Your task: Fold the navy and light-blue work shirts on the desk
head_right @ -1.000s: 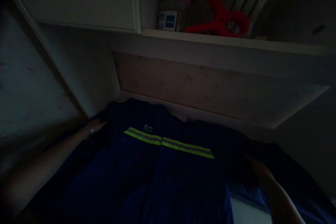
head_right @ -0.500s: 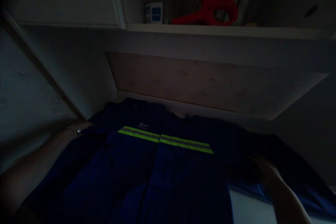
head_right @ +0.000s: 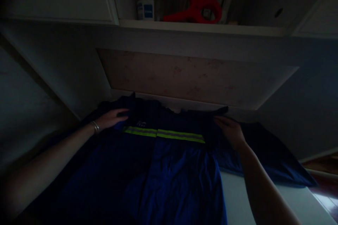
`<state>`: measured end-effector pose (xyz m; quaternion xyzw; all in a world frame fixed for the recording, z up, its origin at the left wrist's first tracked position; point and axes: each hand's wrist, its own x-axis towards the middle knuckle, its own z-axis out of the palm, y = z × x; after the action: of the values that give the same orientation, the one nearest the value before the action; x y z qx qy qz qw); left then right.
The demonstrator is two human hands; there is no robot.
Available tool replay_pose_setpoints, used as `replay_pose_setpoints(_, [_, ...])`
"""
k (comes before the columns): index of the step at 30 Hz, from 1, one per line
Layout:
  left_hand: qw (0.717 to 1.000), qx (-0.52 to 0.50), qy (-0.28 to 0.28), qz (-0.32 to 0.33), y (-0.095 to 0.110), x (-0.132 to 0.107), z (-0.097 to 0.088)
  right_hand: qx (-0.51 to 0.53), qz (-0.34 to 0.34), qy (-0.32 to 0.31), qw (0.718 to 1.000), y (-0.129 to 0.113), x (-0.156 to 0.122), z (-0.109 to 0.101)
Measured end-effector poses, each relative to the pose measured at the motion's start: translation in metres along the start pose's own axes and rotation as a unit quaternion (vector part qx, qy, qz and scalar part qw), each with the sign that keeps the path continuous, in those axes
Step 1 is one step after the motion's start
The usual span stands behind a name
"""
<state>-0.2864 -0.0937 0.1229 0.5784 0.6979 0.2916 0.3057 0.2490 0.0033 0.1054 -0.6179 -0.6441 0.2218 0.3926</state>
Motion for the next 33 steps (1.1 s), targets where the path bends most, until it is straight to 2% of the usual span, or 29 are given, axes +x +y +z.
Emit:
replay_pose_setpoints(3, [0.997,0.051,-0.050,0.031,0.009,-0.006,0.046,0.061,-0.021,-0.174,0.983,-0.031,-0.015,0.023])
replay_pose_setpoints(5, [0.994,0.088,-0.036,0.046,0.007,-0.007,0.066,0.087,-0.025,-0.255,0.963,-0.043,-0.022,0.041])
replay_pose_setpoints(7, [0.989,0.131,-0.002,0.069,0.000,-0.004,0.079,0.047,-0.047,-0.227,0.972,-0.046,-0.023,0.062])
replay_pose_setpoints(9, [0.980,0.175,0.016,0.093,-0.012,-0.002,0.090,-0.059,-0.090,-0.158,0.982,-0.042,-0.022,0.085])
replay_pose_setpoints(10, [0.975,0.196,0.017,0.100,-0.019,-0.001,0.096,-0.120,-0.109,-0.142,0.977,-0.037,-0.022,0.098])
replay_pose_setpoints(13, [0.964,0.247,0.009,0.098,-0.043,-0.004,0.111,-0.282,-0.126,-0.176,0.935,-0.015,-0.030,0.136])
replay_pose_setpoints(15, [0.959,0.268,0.007,0.094,-0.056,-0.006,0.118,-0.342,-0.113,-0.205,0.910,-0.002,-0.039,0.155])
replay_pose_setpoints(17, [0.956,0.279,0.005,0.095,-0.064,-0.005,0.122,-0.364,-0.103,-0.219,0.899,0.007,-0.045,0.165])
replay_pose_setpoints(19, [0.955,0.281,0.006,0.097,-0.067,-0.001,0.123,-0.354,-0.101,-0.218,0.904,0.009,-0.044,0.168])
replay_pose_setpoints(23, [0.960,0.264,0.026,0.088,-0.061,-0.004,0.117,-0.208,-0.079,-0.166,0.961,-0.002,-0.044,0.155])
replay_pose_setpoints(25, [0.964,0.250,0.049,0.076,-0.062,-0.029,0.109,-0.149,-0.044,-0.133,0.979,-0.004,-0.062,0.140])
replay_pose_setpoints(27, [0.969,0.223,0.081,0.064,-0.070,-0.076,0.099,-0.079,0.019,-0.119,0.990,0.005,-0.104,0.118])
replay_pose_setpoints(28, [0.972,0.208,0.098,0.054,-0.079,-0.106,0.094,0.000,0.075,-0.110,0.991,0.014,-0.135,0.105])
replay_pose_setpoints(30, [0.980,0.123,0.156,0.006,-0.104,-0.173,0.086,0.154,0.205,-0.146,0.956,0.038,-0.208,0.075])
replay_pose_setpoints(31, [0.977,0.092,0.189,-0.045,-0.119,-0.206,0.084,0.186,0.261,-0.148,0.935,0.052,-0.247,0.059])
replay_pose_setpoints(33, [0.951,0.054,0.253,-0.170,-0.151,-0.263,0.085,0.182,0.317,-0.153,0.918,0.078,-0.321,0.031])
